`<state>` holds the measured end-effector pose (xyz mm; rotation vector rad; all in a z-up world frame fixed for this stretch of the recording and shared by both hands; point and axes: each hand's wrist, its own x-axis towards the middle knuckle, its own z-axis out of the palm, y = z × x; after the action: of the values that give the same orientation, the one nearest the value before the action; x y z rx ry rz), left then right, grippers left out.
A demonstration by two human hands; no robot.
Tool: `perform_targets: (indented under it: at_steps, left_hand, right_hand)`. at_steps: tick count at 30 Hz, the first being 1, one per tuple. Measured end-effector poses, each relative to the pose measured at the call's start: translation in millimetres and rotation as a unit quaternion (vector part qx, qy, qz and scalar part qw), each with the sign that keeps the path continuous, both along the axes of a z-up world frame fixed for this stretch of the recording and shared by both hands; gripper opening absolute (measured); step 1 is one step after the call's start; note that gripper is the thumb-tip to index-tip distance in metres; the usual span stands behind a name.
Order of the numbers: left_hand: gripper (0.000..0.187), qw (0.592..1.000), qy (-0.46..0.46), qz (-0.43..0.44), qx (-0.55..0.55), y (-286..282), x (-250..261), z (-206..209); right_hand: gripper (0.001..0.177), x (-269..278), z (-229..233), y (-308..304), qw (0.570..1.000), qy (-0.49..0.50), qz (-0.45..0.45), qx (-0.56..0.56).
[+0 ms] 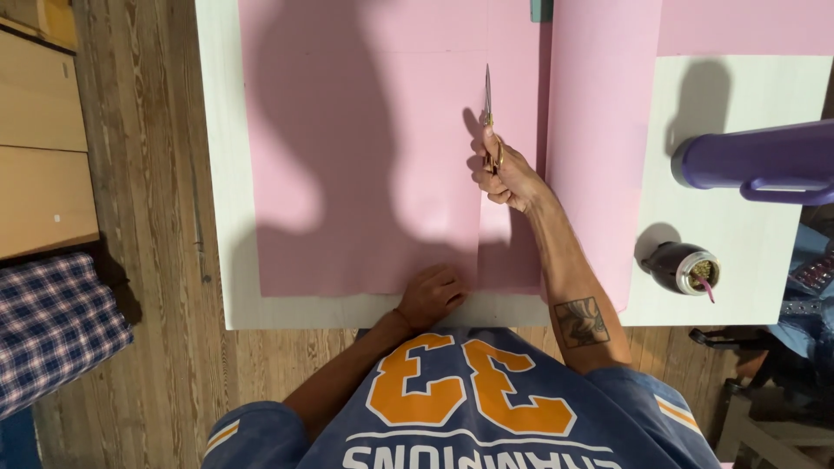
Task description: Measure and cut a piece of pink leather using a ruler, pencil, and scissors.
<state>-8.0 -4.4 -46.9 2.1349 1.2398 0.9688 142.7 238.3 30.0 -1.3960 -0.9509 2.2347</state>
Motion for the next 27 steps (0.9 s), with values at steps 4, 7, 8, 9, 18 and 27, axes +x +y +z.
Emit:
perform_targets:
  at_steps: [4, 7, 8, 9, 18, 27]
  left_hand:
    - [0.017, 0.998, 0.009, -0.018, -0.055, 1, -2, 3]
    - [0.014, 0.994, -0.006, -0.044, -0.102, 1, -3, -9]
    - [0.014, 0.994, -0.005, -0.043, -0.101, 1, -4, -8]
    - [0.013, 0.991, -0.002, -0.047, -0.123, 2, -4, -7]
    - [0.014, 0.975, 0.010, -0.069, -0.209, 11, -10, 6]
    - [0.015, 0.969, -0.001, -0.070, -0.237, 16, -12, 17]
  right_hand:
    - [0.059, -4, 6, 8, 1.000, -0.003, -0.016, 0.006]
    - [0.059, -5, 6, 18, 1.000, -0.002, -0.010, 0.007]
    - [0.059, -4, 4, 20, 1.000, -0.001, -0.010, 0.007]
    - [0.059, -4, 2, 23, 1.000, -0.002, -0.005, 0.011]
    - [0.057, -7, 7, 45, 1.000, -0.002, 0.001, 0.014]
    - [0.060, -10, 8, 66, 0.999, -0.011, 0.023, 0.022]
